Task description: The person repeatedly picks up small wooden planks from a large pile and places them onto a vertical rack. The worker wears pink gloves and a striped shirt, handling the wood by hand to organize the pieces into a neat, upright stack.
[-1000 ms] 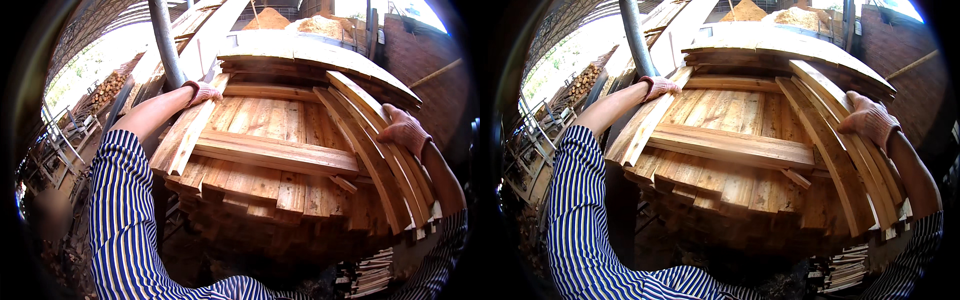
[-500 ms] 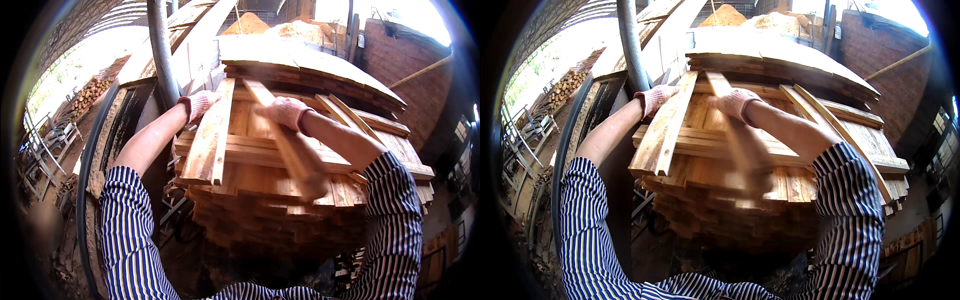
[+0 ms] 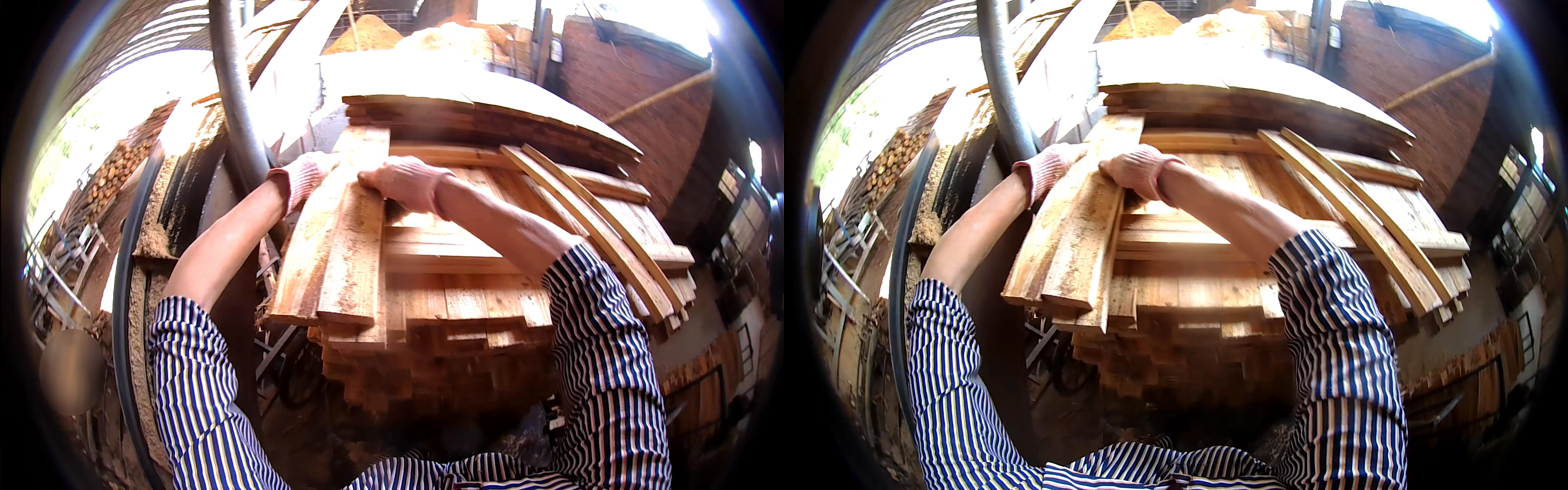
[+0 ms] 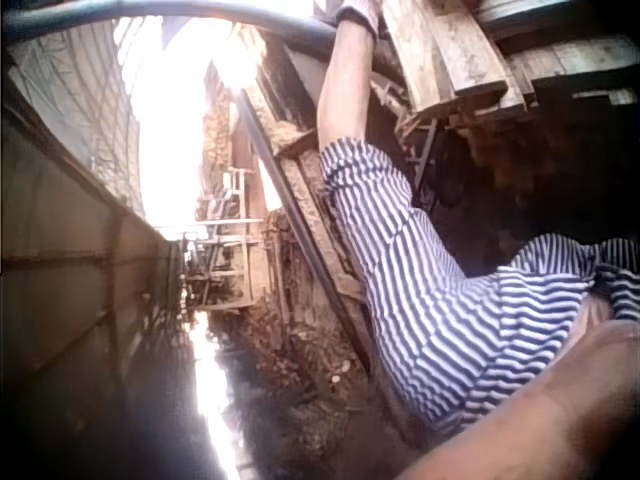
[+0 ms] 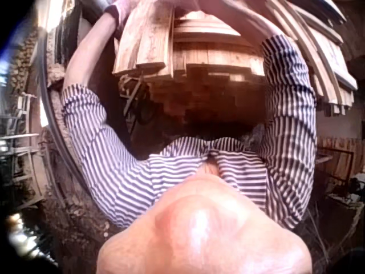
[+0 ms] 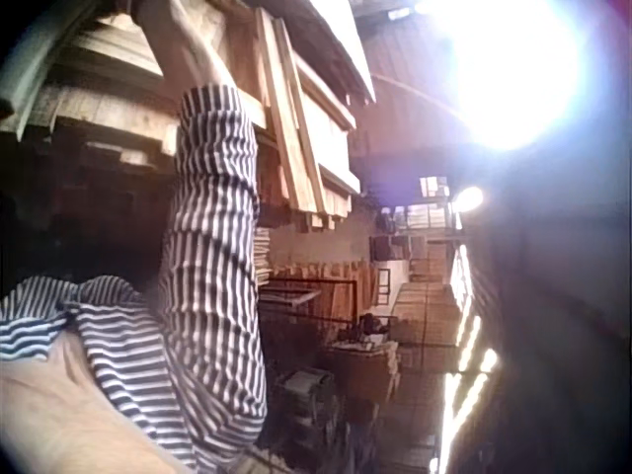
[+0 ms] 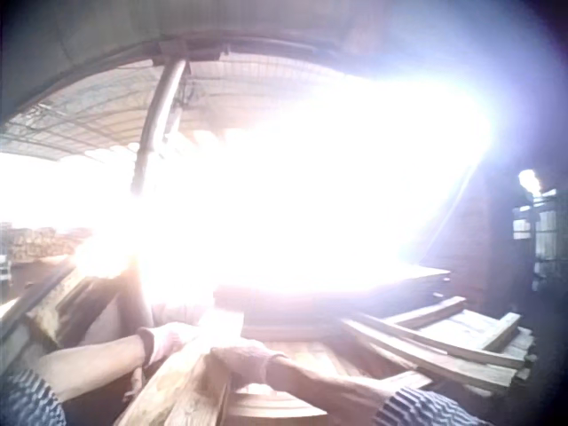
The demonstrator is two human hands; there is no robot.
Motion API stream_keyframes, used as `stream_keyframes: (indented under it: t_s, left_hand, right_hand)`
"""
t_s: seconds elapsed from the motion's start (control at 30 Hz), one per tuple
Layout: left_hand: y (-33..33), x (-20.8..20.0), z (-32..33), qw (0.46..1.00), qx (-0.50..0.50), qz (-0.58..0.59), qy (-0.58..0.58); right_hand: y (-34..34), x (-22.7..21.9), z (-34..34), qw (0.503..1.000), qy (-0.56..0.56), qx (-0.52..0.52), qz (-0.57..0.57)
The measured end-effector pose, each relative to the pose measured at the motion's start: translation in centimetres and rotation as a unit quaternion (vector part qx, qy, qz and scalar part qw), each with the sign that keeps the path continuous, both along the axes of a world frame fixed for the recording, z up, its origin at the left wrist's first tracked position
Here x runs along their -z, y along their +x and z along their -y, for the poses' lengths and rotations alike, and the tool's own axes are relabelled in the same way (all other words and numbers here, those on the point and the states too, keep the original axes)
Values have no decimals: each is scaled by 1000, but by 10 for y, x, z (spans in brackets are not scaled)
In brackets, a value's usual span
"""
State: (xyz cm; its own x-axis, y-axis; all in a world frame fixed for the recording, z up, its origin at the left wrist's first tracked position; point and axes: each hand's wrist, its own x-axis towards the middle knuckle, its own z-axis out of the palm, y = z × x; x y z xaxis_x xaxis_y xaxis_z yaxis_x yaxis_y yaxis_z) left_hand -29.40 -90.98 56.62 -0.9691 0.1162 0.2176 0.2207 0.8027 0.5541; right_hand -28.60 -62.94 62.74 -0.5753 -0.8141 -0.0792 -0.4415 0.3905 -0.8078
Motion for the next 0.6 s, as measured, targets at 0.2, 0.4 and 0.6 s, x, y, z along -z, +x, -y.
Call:
stream_keyframes:
  t_s: [0.2, 0.4, 0.6]
  left_hand:
    - [45, -45, -91, 904, -67, 115, 406]
    - [21, -35, -103, 864, -72, 148, 477]
    - [0, -16, -55, 869, -87, 163, 459]
  right_hand:
    - [-5, -15, -49, 993, 65, 34, -88]
    - [-112, -32, -291, 832, 344, 308, -307]
    - [-101, -10, -385, 900, 209, 330, -194]
